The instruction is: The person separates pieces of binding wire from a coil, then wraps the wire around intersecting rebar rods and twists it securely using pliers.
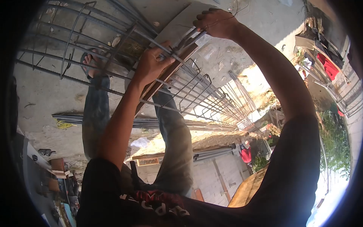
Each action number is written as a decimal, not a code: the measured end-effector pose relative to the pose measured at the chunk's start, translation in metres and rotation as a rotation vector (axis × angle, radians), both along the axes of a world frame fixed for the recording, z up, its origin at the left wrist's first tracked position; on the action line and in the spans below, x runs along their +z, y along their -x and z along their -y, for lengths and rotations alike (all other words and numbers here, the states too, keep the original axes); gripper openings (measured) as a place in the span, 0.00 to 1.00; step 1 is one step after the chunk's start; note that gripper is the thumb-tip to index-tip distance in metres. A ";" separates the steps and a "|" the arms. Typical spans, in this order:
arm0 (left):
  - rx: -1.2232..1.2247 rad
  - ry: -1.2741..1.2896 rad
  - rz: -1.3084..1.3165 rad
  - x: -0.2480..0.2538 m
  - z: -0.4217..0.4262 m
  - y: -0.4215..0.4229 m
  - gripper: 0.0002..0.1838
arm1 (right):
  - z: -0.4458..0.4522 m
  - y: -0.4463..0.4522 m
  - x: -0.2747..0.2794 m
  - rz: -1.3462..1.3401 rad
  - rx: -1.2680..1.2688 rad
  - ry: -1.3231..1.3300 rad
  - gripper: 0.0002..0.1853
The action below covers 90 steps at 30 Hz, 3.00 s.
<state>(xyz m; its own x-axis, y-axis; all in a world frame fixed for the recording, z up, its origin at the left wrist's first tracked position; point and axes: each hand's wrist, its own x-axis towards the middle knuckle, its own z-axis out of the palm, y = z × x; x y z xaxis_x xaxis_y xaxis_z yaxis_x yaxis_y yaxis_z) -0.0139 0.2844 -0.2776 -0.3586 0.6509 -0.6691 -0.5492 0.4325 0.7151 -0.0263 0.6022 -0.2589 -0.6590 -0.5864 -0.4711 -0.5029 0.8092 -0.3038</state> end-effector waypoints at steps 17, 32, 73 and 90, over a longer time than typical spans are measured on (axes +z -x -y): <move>0.070 0.014 -0.096 0.000 -0.008 -0.004 0.29 | 0.013 0.008 0.053 0.989 -0.523 -0.238 0.15; -0.034 0.041 -0.230 -0.001 -0.002 -0.002 0.31 | 0.006 -0.046 0.092 -0.399 -0.099 0.039 0.19; 0.287 0.269 -0.089 0.103 0.049 0.034 0.21 | 0.018 -0.025 0.100 0.294 -0.318 -0.099 0.26; 0.237 0.184 -0.084 0.097 0.061 0.035 0.26 | 0.023 -0.019 0.114 0.823 -0.704 -0.112 0.21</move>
